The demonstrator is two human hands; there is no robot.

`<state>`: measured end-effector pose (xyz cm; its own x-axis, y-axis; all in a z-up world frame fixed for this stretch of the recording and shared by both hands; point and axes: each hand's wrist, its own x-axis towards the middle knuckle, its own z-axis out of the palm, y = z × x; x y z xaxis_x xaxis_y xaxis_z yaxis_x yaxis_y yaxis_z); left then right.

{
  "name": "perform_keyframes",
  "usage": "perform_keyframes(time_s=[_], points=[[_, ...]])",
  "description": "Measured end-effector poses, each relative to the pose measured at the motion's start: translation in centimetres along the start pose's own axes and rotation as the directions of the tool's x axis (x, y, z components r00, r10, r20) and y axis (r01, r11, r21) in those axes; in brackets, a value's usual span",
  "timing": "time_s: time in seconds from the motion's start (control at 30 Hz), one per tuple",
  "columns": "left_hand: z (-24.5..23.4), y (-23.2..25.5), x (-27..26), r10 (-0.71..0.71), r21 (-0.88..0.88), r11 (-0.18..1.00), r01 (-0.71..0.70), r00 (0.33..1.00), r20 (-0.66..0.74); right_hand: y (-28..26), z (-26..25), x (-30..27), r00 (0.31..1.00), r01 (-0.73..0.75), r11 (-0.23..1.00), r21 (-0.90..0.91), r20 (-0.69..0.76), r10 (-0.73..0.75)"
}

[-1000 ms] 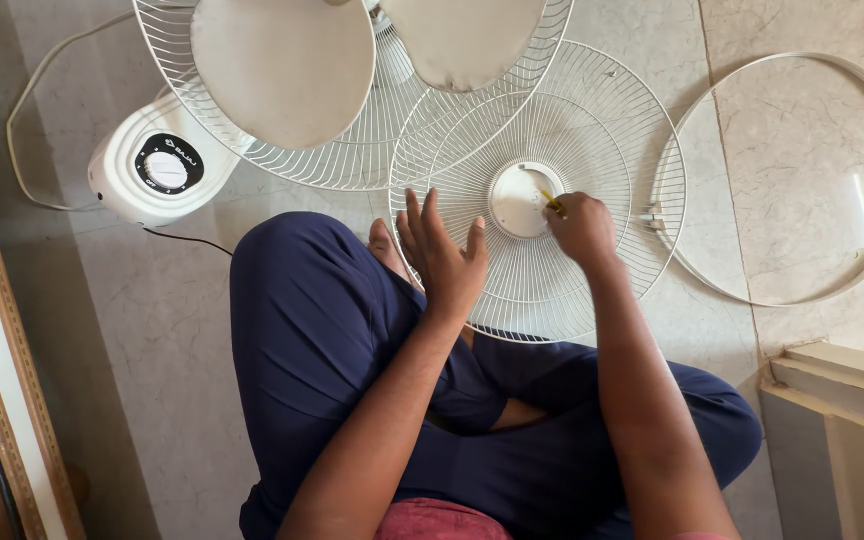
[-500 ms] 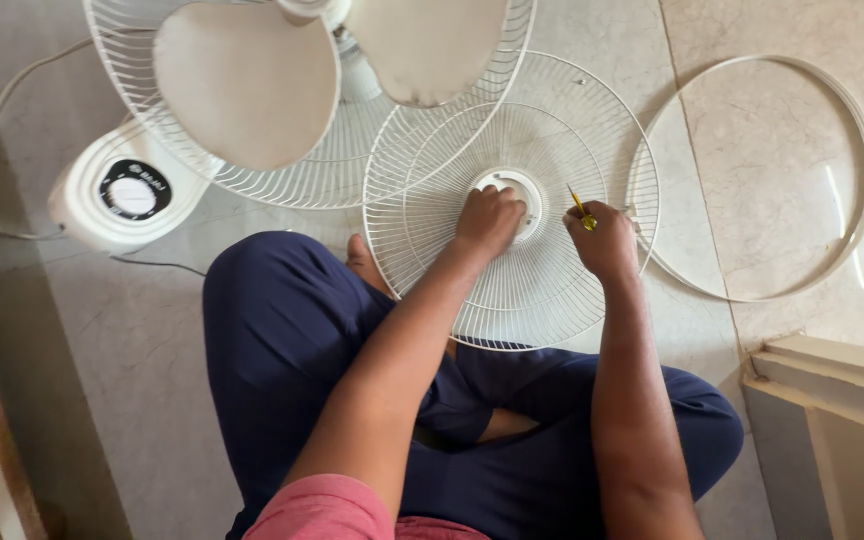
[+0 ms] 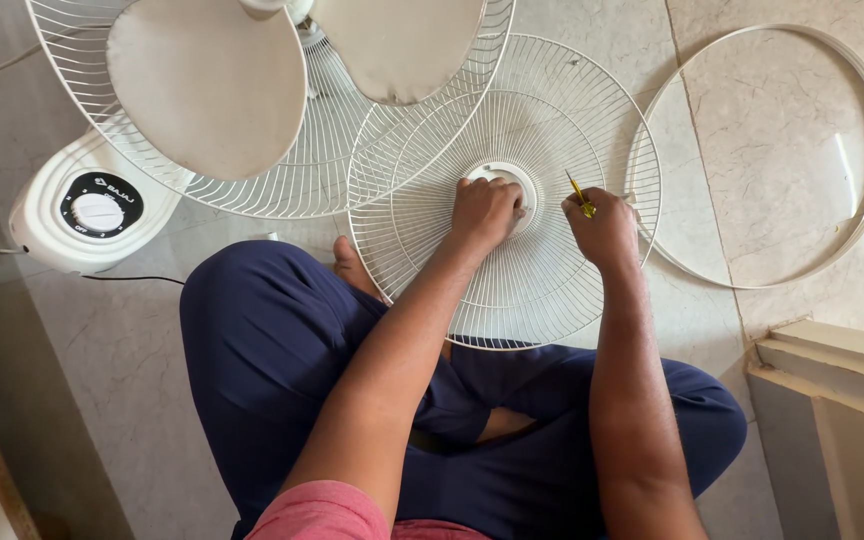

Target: The person sits on the floor and uses a screwdriver to attach screws to the central hub of a fan cage. They repeatedly insert and tighten screws at multiple positions on the hub while holding the cage steady.

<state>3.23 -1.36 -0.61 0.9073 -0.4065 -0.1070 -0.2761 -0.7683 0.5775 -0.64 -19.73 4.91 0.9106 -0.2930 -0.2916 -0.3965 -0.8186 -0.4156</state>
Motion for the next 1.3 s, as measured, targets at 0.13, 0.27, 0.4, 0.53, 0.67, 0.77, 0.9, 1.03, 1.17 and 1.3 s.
perform_keyframes(time_s=[0.13, 0.27, 0.4, 0.53, 0.67, 0.77, 0.9, 1.03, 1.17, 1.3], points=[[0.6, -0.2, -0.1, 0.005, -0.025, 1.0, -0.007, 0.999, -0.048, -0.3, 0.0, -0.1, 0.999, -0.043, 0.999, 0.009, 0.027, 0.042], [1.2, -0.4, 0.2, -0.029, -0.006, 1.0, 0.029, 0.998, -0.048, -0.1, 0.0, -0.1, 0.999, -0.042, 0.999, 0.025, 0.016, 0.042], [1.1, -0.6, 0.0, -0.038, -0.004, 0.999, 0.038, 0.999, -0.035, 0.7, 0.0, 0.0, 0.997, 0.025, 0.999, 0.036, -0.073, -0.022], [0.9, -0.3, -0.4, -0.012, -0.023, 1.0, 0.01, 0.996, -0.087, 1.7, -0.7, 0.2, 0.988, 0.027, 0.994, 0.104, -0.155, -0.011], [1.0, 0.2, -0.5, -0.031, 0.006, 0.999, 0.032, 0.997, -0.069, 1.8, -1.0, 0.2, 0.988, 0.01, 0.992, 0.125, -0.156, 0.01], [1.4, 0.2, -0.3, -0.027, 0.027, 0.999, 0.03, 0.996, -0.084, 1.5, -0.8, 0.2, 0.988, -0.02, 0.991, 0.129, -0.149, 0.04], [1.9, 0.0, -0.2, -0.01, 0.057, 0.998, 0.014, 0.997, -0.071, 1.3, -0.8, 0.2, 0.991, -0.03, 0.992, 0.125, -0.123, 0.046], [1.9, -0.1, -0.4, 0.058, 0.122, 0.992, -0.046, 0.993, -0.1, 1.3, -0.6, 0.1, 0.99, 0.025, 0.996, 0.08, -0.137, -0.014], [0.8, -0.5, 0.0, -0.011, -0.049, 0.999, 0.001, 0.978, -0.211, 1.1, -0.7, -0.1, 0.981, 0.084, 0.991, 0.103, -0.186, -0.064], [-0.1, -0.6, 0.3, -0.241, -0.47, 0.863, 0.185, 0.969, -0.061, 0.2, -1.5, -0.5, 0.998, -0.034, 0.974, 0.224, -0.048, 0.046]])
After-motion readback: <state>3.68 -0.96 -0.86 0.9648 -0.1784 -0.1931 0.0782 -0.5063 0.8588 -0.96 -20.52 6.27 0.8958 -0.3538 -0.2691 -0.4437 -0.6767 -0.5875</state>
